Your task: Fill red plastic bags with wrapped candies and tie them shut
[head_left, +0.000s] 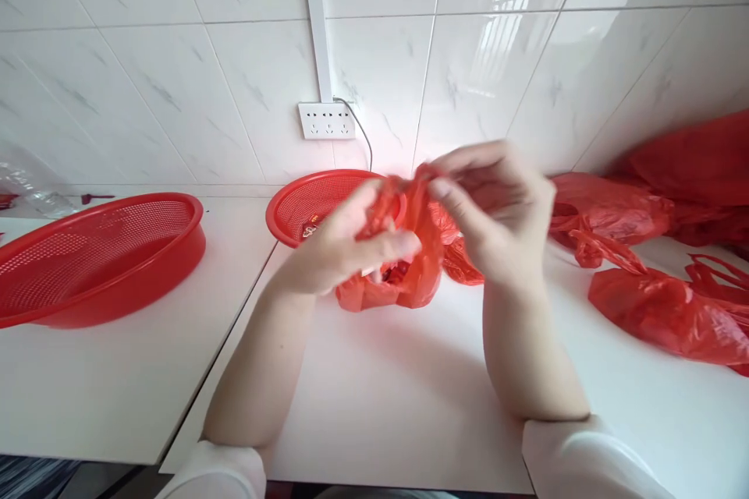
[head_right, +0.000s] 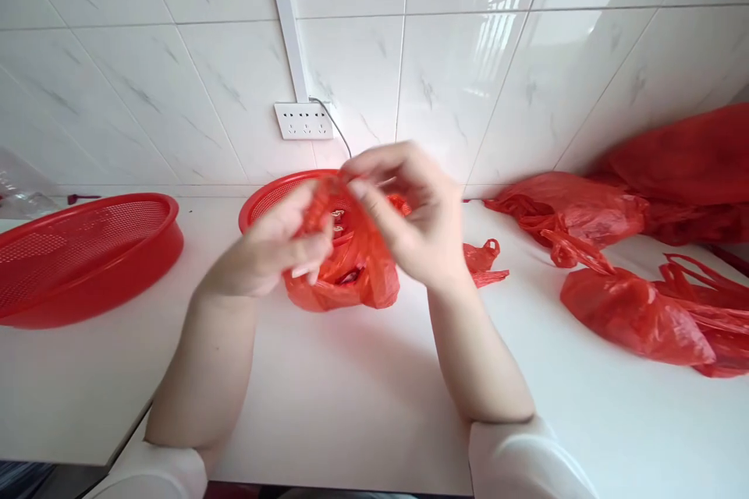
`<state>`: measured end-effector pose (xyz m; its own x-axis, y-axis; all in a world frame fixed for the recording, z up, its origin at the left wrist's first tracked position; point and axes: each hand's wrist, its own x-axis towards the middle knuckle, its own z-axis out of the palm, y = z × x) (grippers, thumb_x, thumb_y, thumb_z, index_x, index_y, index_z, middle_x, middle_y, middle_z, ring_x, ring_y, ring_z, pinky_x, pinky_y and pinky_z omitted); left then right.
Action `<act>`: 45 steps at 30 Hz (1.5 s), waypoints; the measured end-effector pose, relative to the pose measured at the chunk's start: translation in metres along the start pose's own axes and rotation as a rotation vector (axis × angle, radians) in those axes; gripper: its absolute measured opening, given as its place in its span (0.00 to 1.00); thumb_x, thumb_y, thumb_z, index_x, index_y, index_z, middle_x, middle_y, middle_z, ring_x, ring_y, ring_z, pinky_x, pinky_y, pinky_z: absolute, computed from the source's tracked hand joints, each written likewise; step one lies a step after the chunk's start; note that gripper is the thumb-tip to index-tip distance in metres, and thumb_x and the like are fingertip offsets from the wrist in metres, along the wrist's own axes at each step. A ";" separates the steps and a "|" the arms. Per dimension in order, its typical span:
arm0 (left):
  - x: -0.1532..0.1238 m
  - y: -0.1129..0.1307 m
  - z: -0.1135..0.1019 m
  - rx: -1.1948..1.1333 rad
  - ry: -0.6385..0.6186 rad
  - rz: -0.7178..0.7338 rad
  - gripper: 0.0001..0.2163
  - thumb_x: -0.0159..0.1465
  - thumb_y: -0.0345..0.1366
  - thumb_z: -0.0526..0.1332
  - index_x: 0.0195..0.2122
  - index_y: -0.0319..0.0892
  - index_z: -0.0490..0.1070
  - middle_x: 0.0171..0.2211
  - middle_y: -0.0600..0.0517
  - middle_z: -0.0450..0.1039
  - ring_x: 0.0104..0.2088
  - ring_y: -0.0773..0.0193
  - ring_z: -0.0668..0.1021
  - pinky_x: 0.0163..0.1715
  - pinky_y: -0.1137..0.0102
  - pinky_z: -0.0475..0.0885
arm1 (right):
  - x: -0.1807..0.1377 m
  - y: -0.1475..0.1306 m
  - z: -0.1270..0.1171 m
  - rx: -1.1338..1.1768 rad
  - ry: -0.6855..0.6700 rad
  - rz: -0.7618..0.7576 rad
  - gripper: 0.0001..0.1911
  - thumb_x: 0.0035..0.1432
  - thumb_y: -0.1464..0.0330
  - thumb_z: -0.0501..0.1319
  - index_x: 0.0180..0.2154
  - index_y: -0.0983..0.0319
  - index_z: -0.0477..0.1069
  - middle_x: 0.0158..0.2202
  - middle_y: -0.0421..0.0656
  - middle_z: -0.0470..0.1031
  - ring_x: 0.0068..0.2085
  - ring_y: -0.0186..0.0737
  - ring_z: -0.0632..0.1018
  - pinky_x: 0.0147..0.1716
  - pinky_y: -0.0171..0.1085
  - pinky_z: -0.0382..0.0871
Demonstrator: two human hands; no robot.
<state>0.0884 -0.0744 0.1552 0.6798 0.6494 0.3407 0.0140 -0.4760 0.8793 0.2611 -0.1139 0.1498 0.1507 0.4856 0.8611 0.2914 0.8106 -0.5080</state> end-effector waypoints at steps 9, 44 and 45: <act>0.004 -0.017 0.005 -0.260 -0.026 -0.263 0.15 0.68 0.47 0.54 0.30 0.42 0.67 0.15 0.61 0.48 0.13 0.76 0.54 0.13 0.77 0.53 | 0.001 0.015 -0.007 -0.151 -0.422 0.121 0.11 0.65 0.65 0.56 0.46 0.57 0.73 0.44 0.44 0.77 0.45 0.41 0.78 0.45 0.41 0.73; 0.016 -0.052 -0.023 0.895 0.245 0.357 0.07 0.64 0.28 0.55 0.37 0.44 0.71 0.42 0.51 0.74 0.39 0.64 0.77 0.35 0.70 0.70 | -0.008 0.097 0.005 0.343 -0.377 0.587 0.13 0.59 0.64 0.61 0.46 0.62 0.72 0.38 0.44 0.78 0.37 0.37 0.79 0.42 0.39 0.74; 0.016 -0.051 -0.026 0.891 0.238 0.356 0.06 0.65 0.30 0.56 0.38 0.45 0.72 0.39 0.52 0.75 0.38 0.65 0.77 0.36 0.71 0.70 | -0.007 0.097 0.004 0.318 -0.362 0.595 0.13 0.60 0.63 0.61 0.44 0.63 0.72 0.37 0.44 0.78 0.36 0.36 0.79 0.40 0.39 0.74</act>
<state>0.0788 -0.0242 0.1242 0.5879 0.4372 0.6806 0.4503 -0.8758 0.1736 0.2848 -0.0379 0.0947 -0.1377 0.9023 0.4084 -0.0361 0.4075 -0.9125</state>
